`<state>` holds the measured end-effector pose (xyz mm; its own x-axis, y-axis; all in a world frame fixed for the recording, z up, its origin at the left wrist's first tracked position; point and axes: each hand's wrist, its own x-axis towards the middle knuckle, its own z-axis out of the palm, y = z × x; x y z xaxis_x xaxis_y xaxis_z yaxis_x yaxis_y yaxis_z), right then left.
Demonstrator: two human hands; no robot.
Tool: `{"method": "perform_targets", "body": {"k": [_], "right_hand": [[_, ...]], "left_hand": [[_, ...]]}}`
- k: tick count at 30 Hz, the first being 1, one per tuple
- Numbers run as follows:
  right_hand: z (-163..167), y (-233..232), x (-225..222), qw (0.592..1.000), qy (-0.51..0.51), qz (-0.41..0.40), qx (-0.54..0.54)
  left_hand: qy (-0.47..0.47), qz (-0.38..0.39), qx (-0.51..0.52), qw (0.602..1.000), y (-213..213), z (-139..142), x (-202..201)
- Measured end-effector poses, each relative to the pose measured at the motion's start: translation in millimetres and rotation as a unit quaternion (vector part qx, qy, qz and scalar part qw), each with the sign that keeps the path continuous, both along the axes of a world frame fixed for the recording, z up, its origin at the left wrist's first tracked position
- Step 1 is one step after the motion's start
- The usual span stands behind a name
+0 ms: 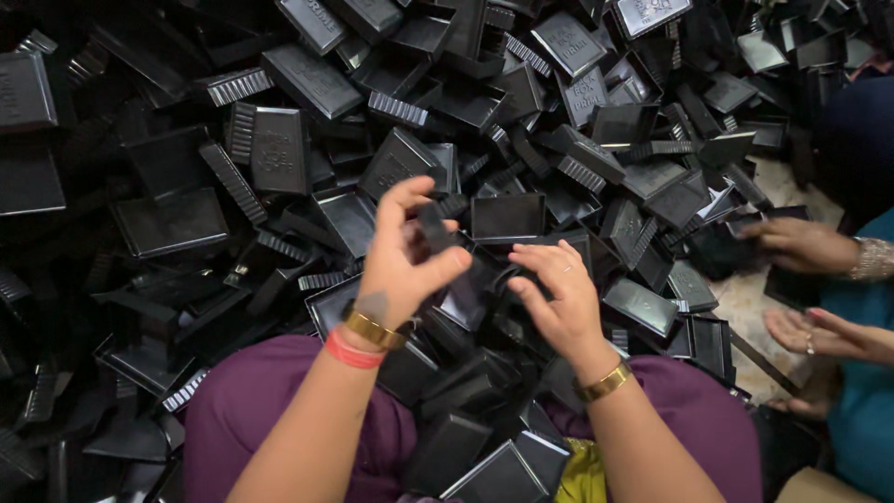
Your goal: The person sits on the floor and repeatedly picks up small black plastic boxes from a large pile. They open and close the boxes, inspect them, and place them back into the pile. The task involves handling many identical boxes one at a time without a clear final destination or organized outcome.
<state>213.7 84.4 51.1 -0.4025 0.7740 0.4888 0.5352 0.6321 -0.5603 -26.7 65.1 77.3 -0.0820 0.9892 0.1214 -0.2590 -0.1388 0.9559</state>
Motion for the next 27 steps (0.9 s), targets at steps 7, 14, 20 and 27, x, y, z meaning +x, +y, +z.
{"method": "perform_targets", "body": {"k": [7, 14, 20, 27], "right_hand": [[-2.8, 1.0, -7.2, 0.993, 0.067, -0.089, -0.044], [0.9, -17.5, -22.4, 0.992, 0.007, -0.012, 0.127], [-4.2, -25.5, -24.9, 0.991, 0.117, 0.067, 0.001], [-25.6, -32.8, -31.6, 0.792, 0.456, 0.140, -0.382]], "left_hand": [[0.399, -0.012, 0.009, 0.917, 7.7, -0.9, -18.5], [0.253, -0.150, 0.109, 0.949, -22.3, 10.1, -13.0], [-0.291, -0.404, -0.182, 0.848, -32.3, 27.5, -15.2], [-0.032, -0.184, -0.060, 0.981, -19.8, 3.8, 0.0]]}}
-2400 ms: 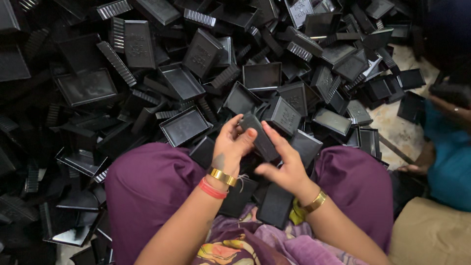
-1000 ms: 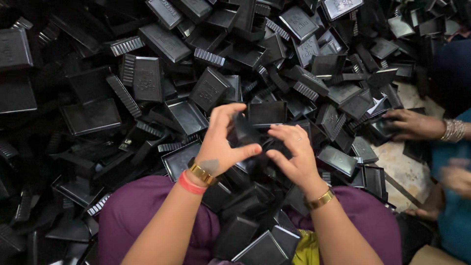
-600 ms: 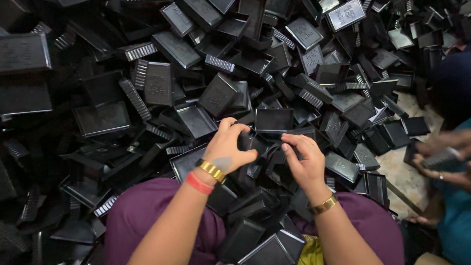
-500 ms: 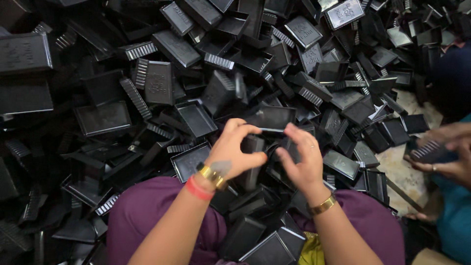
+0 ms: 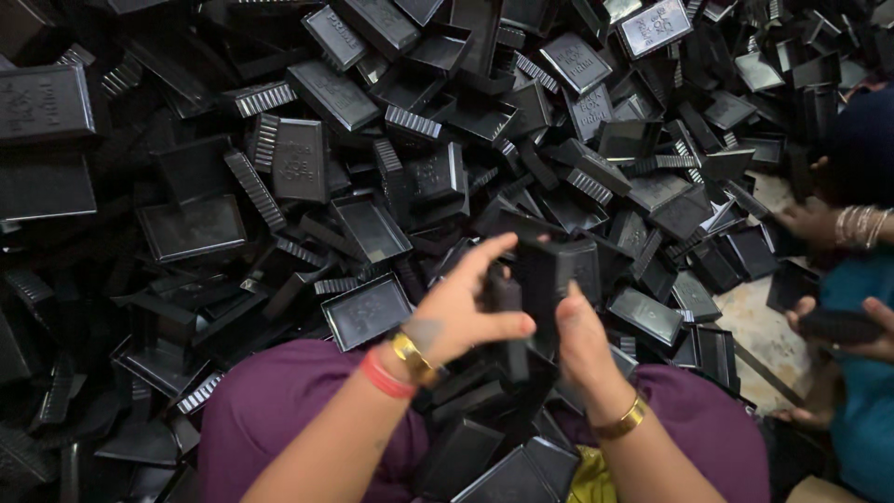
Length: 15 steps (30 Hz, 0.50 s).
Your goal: The person sits on the floor and repeatedly picks up small black plastic boxes from a large pile. They open and close the boxes, inspect them, and place them back into the pile. The task involves handling many identical boxes one at a time without a clear final destination or organized outcome.
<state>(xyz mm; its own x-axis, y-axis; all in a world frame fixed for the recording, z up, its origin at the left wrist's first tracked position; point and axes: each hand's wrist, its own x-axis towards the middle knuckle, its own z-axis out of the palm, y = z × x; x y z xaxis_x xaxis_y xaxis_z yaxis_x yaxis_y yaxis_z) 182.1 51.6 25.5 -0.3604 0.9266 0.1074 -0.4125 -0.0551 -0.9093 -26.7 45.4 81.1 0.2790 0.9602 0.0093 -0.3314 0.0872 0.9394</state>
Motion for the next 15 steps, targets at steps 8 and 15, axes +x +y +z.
{"method": "perform_targets", "body": {"k": [8, 15], "right_hand": [[13.8, -7.6, -0.3, 0.963, -0.241, -0.021, 0.116], [25.4, -3.2, -2.8, 0.962, -0.265, -0.019, 0.070]], "left_hand": [[-0.094, 0.128, -0.101, 0.982, 11.4, -21.2, -0.5], [-0.044, 0.051, -0.043, 0.997, -2.0, -11.0, 10.1]]}}
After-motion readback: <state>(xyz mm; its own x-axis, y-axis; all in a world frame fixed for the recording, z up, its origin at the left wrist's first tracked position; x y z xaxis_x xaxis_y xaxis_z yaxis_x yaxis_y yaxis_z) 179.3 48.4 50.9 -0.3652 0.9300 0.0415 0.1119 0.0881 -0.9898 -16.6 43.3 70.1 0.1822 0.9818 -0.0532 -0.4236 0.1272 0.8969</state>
